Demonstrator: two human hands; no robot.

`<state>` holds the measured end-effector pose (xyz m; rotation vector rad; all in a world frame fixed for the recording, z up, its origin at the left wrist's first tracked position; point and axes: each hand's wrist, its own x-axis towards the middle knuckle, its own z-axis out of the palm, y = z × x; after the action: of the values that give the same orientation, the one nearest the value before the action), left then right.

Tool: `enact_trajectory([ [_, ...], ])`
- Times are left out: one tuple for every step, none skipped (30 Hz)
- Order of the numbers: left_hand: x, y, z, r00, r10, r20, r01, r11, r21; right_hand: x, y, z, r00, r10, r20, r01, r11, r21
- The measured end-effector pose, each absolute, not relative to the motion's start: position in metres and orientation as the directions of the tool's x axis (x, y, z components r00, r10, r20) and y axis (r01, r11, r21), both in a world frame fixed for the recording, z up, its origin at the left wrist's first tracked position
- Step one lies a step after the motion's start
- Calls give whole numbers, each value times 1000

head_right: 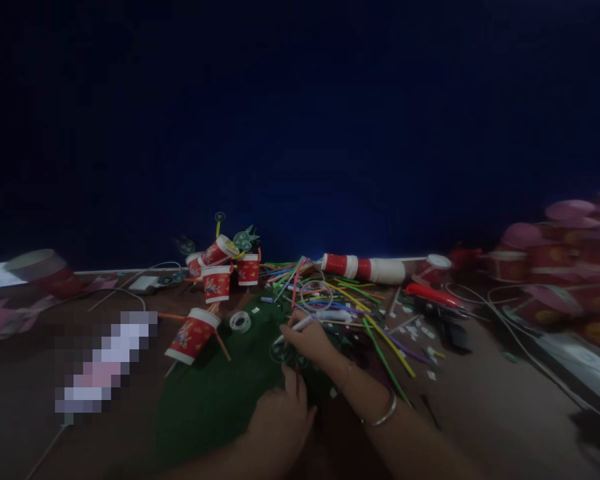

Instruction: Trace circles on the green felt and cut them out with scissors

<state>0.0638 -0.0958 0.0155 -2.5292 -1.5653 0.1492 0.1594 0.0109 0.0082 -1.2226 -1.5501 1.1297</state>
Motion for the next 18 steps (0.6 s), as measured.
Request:
enact_trajectory([
  [64, -96, 16, 444, 896, -4, 880, -437, -185, 159, 11, 9, -178, 981, 75, 219, 113, -969],
  [64, -95, 16, 441, 898, -7, 882, -435, -179, 159, 10, 9, -184, 981, 65, 216, 105, -971],
  [64, -95, 16, 439, 898, -8, 884, -434, -172, 159, 10, 10, -189, 980, 54, 216, 96, -972],
  [64, -95, 16, 439, 899, -8, 886, -434, -164, 158, 10, 10, -191, 980, 47, 220, 89, -971],
  [64, -95, 16, 434, 901, -8, 889, -430, -157, 158, 10, 10, -192, 980, 45, 225, 88, -970],
  [64, -95, 16, 429, 903, -9, 892, -425, -153, 158, 10, 10, -193, 980, 47, 232, 92, -968],
  [64, -94, 16, 425, 905, -10, 894, -422, -153, 158, 10, 10, -194, 980, 51, 239, 97, -966],
  [65, -94, 16, 426, 905, -13, 893, -422, -156, 158, 10, 10, -195, 979, 55, 244, 103, -964],
  [65, -95, 16, 427, 904, -14, 892, -424, -159, 158, 10, 9, -197, 978, 60, 250, 110, -962],
  [64, -95, 16, 431, 902, -13, 890, -427, -163, 159, 10, 9, -203, 977, 65, 253, 116, -960],
  [64, -95, 16, 434, 901, -9, 888, -430, -165, 159, 10, 9, -209, 975, 69, 255, 123, -959],
  [64, -95, 16, 440, 898, -6, 885, -435, -166, 159, 10, 9, -213, 974, 74, 254, 129, -959],
  [64, -95, 16, 442, 897, -4, 884, -437, -168, 160, 10, 9, -213, 974, 79, 253, 133, -958],
  [64, -95, 16, 443, 896, -3, 883, -437, -171, 160, 10, 9, -207, 975, 81, 251, 133, -959],
  [64, -95, 16, 446, 895, -3, 881, -439, -174, 160, 10, 9, -198, 977, 82, 250, 131, -959],
  [64, -95, 16, 447, 894, -5, 880, -441, -176, 160, 10, 10, -188, 979, 82, 245, 128, -961],
  [64, -95, 16, 448, 894, -4, 880, -441, -178, 160, 10, 10, -184, 980, 81, 236, 124, -964],
  [64, -95, 16, 448, 894, -2, 879, -441, -180, 160, 11, 9, -183, 980, 77, 223, 118, -968],
])
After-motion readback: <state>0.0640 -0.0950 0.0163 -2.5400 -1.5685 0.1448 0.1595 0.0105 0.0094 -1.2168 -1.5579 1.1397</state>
